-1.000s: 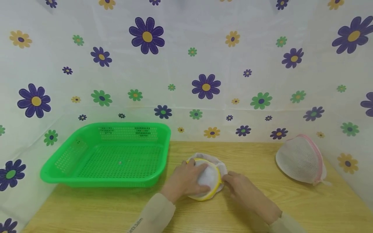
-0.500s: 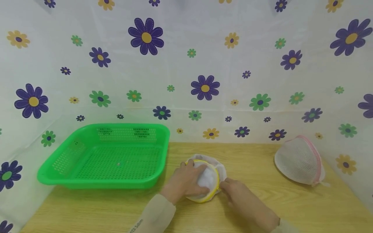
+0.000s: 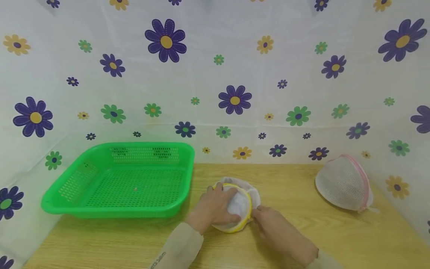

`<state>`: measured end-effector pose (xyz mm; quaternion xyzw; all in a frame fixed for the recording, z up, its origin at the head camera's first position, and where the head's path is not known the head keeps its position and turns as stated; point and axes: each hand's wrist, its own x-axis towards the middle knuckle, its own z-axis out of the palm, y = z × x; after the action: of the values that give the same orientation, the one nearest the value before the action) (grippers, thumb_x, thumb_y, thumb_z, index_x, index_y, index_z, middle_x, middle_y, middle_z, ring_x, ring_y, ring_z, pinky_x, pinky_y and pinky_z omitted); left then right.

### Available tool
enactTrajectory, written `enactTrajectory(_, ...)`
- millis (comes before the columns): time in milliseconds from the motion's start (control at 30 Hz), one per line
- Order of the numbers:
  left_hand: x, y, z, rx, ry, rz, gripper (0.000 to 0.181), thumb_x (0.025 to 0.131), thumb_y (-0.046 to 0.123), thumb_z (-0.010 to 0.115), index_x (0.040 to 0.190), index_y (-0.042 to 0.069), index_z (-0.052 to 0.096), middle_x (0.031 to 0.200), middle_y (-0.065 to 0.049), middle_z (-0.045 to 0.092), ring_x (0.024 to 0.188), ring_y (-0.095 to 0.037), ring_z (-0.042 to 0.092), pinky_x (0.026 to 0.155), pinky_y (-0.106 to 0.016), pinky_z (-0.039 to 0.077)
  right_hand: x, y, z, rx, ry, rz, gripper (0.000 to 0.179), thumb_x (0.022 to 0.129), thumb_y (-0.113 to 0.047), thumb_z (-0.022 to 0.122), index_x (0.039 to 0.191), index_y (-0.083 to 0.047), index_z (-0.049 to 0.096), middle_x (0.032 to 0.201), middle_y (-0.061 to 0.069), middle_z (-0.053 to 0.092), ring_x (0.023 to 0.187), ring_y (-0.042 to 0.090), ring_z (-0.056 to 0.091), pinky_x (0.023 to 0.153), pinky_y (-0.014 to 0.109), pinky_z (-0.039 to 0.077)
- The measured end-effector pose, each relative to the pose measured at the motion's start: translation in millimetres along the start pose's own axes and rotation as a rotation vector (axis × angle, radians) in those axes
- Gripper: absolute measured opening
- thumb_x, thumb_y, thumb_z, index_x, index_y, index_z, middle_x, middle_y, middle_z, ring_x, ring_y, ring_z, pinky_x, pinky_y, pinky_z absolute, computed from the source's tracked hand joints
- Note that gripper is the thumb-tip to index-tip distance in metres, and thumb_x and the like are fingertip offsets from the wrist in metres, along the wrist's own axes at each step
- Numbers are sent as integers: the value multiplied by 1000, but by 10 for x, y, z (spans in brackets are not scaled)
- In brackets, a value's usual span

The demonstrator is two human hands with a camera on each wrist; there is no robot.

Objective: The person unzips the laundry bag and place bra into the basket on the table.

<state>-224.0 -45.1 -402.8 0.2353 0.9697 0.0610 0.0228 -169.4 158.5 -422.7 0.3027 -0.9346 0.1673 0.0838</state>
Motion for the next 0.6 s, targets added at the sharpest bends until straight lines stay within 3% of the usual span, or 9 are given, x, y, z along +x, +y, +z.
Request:
enactTrajectory(267,4,9,-37,-23,-25,-19,77,82,61,76,145,24,54,141,-21,54,114,-42,60,92,-53,57,51,15,-33,-5,-32,3,15,85,6,69,83,-8,66,77,1,63,67,12,60,62,28,54)
enactTrajectory(467,6,1,-43,-46,-46,-33,77,81,61,77,145,25,54,141,-21,53,114,-42,59,93,-54,56,77,33,-53,-19,-65,-37,18,79,8,69,84,-9,66,78,1,63,67,12,59,62,28,54)
enactTrajectory(600,19,5,-26,-59,-48,-27,78,80,61,77,145,25,53,142,-22,53,115,-43,59,92,-54,56,62,46,-59,-30,-70,-57,16,81,5,71,83,-10,65,77,-1,62,67,10,58,62,27,53)
